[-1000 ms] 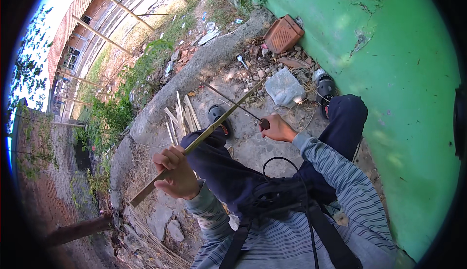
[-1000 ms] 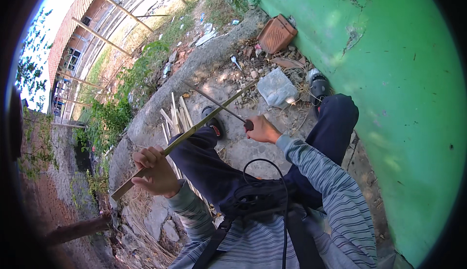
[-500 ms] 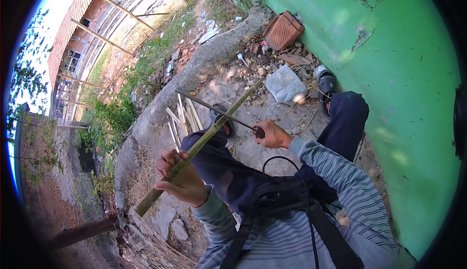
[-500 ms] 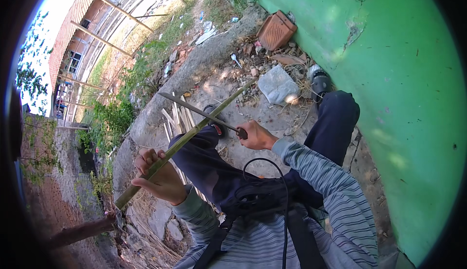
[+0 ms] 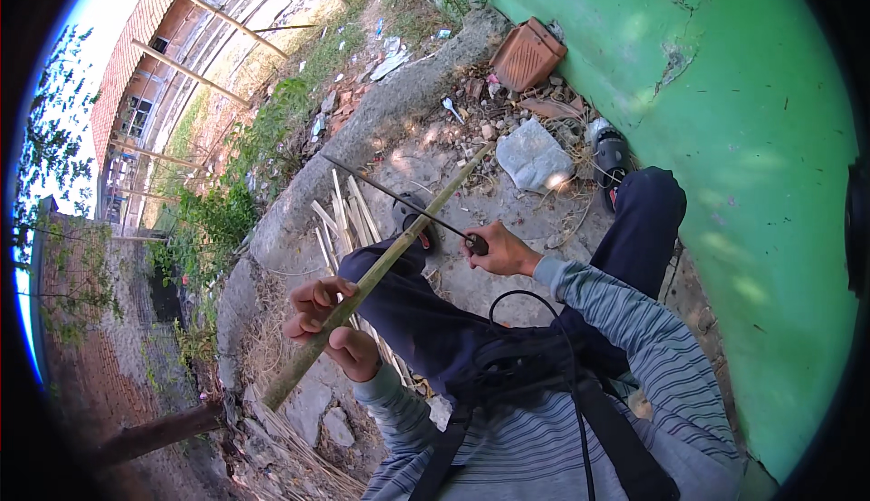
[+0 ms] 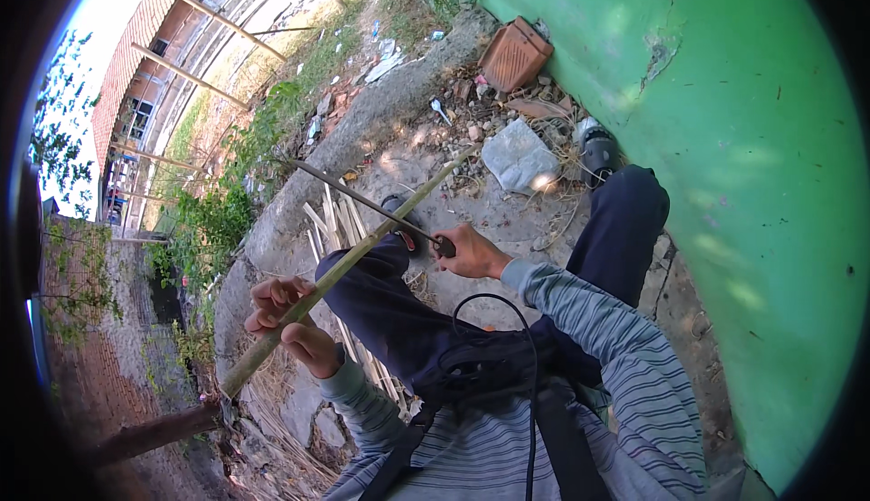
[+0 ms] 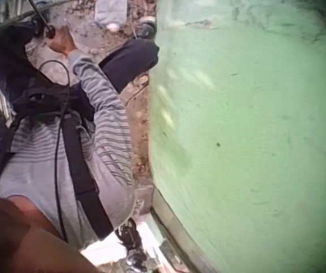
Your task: The person scrapes and shaves a bamboo stick with a knife, running the blade along the length of the stick to shape it.
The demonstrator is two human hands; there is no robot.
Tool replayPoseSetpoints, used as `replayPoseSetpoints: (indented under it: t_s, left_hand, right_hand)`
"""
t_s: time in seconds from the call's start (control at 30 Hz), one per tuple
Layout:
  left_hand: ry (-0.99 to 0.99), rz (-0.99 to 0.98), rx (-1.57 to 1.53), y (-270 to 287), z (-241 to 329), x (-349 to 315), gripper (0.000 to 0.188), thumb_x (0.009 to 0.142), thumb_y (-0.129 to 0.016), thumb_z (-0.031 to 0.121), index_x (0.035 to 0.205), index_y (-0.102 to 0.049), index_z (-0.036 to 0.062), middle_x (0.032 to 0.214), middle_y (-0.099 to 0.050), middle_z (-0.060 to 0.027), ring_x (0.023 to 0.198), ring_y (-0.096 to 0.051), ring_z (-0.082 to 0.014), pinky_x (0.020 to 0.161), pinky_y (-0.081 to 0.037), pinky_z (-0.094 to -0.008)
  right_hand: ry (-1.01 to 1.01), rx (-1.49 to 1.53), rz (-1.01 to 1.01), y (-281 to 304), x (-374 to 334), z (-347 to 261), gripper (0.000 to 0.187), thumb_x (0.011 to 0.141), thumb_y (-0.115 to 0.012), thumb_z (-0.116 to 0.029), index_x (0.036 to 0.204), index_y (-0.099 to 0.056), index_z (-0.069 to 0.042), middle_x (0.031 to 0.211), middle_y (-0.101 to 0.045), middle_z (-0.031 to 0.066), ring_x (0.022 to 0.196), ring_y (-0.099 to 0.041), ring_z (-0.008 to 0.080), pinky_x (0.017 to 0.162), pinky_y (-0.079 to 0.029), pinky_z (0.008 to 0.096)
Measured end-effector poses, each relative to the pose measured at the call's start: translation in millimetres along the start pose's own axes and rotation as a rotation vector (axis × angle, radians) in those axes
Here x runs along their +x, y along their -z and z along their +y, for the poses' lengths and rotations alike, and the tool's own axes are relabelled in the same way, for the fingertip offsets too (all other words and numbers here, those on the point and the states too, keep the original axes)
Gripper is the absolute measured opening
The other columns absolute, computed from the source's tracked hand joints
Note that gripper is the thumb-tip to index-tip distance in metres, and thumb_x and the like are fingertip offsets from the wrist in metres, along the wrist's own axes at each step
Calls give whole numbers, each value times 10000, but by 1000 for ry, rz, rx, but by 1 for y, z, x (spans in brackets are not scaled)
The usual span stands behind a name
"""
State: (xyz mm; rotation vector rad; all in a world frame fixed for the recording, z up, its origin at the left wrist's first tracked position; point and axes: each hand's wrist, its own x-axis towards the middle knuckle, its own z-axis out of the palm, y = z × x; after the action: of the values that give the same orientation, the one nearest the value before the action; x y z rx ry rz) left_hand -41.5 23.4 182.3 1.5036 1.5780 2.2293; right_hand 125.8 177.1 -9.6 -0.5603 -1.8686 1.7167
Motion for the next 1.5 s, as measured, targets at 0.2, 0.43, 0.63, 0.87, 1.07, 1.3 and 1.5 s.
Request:
replayPoseSetpoints:
  t_s: [0.2,0.43,0.63,0.87,1.07,1.3,1.5]
  left_hand:
    - [-258,39,208,15,-14,14,626,923,-728,583,940,-313,113,752,-527,-72,627,-584,-198,630,-509,-335]
    - [-80,139,59,-28,1,22,561,996,-599,590,818,-368,111,627,-402,-17,562,-482,-178,624,-490,-354]
    - [134,-109,-464,-7,-16,-3,700,1059,-221,699,634,-277,145,500,-228,25,448,-191,-126,472,-166,-333]
    - [103,43,-578,-17,-22,-9,695,1105,-218,619,577,-217,167,468,-197,34,424,-125,-114,442,-124,-325]
    - [78,-11,-619,-11,-27,-12,694,1109,-209,610,569,-208,174,454,-193,42,401,-142,-101,420,-108,-311]
    - [73,-84,-580,-14,-22,-11,676,1112,-183,609,585,-193,185,473,-163,43,422,-99,-105,443,-95,-321]
    - [70,-56,-604,-6,-26,-13,692,1108,-193,615,573,-186,176,461,-174,46,399,-119,-101,420,-98,-309]
  right_hand:
    - [-10,-8,-12,7,1,0,39,827,-627,15,865,-620,17,701,-680,79,695,-735,161,657,-570,315]
    - [4,-7,-6,4,-1,-11,68,815,-655,6,876,-625,11,694,-678,76,678,-721,157,644,-556,315]
    - [102,-195,-104,2,4,-31,183,791,-712,-74,942,-657,13,666,-641,154,592,-659,240,607,-505,370]
    - [132,-230,-254,-3,8,-58,236,772,-694,-76,995,-704,1,670,-640,190,611,-644,346,606,-483,417]
    - [23,-272,-175,0,8,-51,209,773,-679,-85,965,-717,-10,684,-646,202,629,-635,368,626,-482,444]
    - [3,-268,-167,1,11,-39,87,760,-649,-41,834,-665,2,654,-629,154,568,-584,260,596,-468,374]
    - [-85,-213,-199,4,13,-30,56,756,-651,-39,805,-663,-14,680,-656,130,588,-599,253,608,-477,378]
